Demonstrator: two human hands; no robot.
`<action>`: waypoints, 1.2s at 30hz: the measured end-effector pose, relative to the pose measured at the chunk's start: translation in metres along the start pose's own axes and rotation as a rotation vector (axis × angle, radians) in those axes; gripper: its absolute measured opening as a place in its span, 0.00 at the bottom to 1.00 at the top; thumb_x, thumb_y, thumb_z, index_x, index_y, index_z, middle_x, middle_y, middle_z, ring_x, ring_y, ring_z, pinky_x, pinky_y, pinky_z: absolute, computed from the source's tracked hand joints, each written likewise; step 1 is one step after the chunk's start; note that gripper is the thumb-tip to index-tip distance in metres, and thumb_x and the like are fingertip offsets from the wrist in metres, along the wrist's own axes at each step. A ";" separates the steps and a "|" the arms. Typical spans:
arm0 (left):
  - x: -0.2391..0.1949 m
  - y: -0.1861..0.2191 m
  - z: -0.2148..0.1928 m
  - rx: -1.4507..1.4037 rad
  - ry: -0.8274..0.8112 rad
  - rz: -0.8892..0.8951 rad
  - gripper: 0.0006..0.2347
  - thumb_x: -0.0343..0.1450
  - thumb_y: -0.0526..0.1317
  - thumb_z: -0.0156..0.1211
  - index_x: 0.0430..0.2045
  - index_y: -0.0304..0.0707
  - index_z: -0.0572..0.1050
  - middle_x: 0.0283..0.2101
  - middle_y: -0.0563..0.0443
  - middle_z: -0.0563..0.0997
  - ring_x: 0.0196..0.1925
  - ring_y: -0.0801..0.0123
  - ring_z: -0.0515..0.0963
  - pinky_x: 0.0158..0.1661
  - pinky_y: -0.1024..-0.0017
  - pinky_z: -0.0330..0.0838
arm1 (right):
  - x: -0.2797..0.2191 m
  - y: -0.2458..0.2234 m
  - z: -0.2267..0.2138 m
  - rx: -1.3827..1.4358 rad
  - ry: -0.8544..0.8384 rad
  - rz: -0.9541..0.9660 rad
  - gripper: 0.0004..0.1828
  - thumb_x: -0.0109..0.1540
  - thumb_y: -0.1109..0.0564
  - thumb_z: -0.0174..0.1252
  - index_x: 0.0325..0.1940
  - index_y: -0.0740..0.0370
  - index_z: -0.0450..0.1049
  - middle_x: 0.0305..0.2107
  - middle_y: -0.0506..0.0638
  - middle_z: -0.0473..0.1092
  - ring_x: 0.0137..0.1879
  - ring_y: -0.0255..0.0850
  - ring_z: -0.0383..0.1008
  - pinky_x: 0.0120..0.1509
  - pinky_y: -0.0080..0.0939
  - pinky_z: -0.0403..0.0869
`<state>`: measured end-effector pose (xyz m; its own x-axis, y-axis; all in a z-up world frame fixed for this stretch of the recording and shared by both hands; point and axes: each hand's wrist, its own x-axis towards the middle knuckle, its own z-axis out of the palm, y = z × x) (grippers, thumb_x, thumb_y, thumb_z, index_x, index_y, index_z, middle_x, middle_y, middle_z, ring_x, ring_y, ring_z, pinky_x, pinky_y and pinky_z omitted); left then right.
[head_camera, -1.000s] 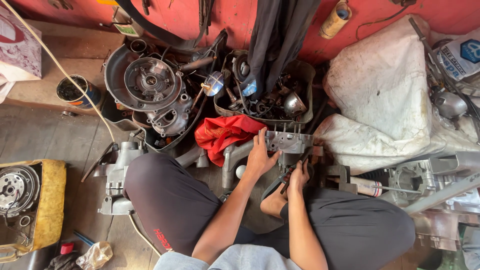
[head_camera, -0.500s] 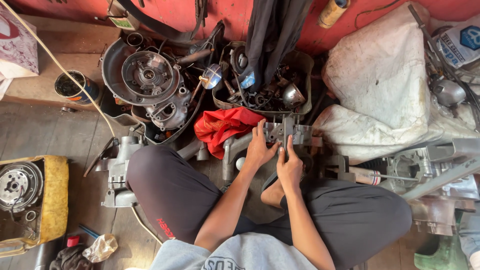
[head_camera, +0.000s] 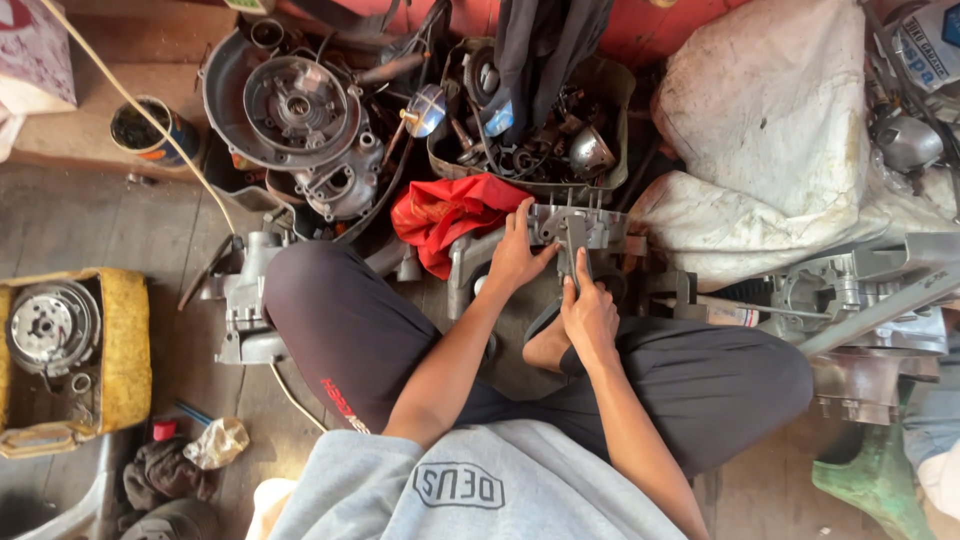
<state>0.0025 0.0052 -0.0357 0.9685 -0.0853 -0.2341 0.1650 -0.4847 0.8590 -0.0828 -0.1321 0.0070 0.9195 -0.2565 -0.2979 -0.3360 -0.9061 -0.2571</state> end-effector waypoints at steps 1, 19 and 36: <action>-0.001 -0.001 0.001 -0.008 0.002 -0.008 0.38 0.68 0.48 0.66 0.71 0.55 0.47 0.63 0.38 0.63 0.53 0.29 0.78 0.51 0.42 0.78 | -0.002 0.001 0.001 -0.009 -0.006 -0.004 0.31 0.70 0.41 0.44 0.79 0.26 0.52 0.47 0.62 0.75 0.52 0.64 0.77 0.52 0.63 0.78; 0.008 -0.001 -0.019 0.040 -0.176 0.000 0.37 0.71 0.45 0.63 0.72 0.57 0.43 0.67 0.34 0.62 0.67 0.35 0.69 0.63 0.43 0.67 | 0.006 0.011 0.019 -0.061 0.050 -0.045 0.33 0.70 0.37 0.41 0.80 0.26 0.48 0.41 0.63 0.74 0.46 0.62 0.78 0.46 0.62 0.79; 0.012 -0.007 -0.021 0.009 -0.240 -0.005 0.38 0.71 0.44 0.61 0.73 0.57 0.42 0.69 0.31 0.61 0.70 0.37 0.65 0.68 0.46 0.62 | 0.016 0.032 0.071 -0.087 0.402 -0.117 0.30 0.69 0.36 0.44 0.77 0.26 0.57 0.39 0.61 0.76 0.37 0.63 0.79 0.35 0.61 0.78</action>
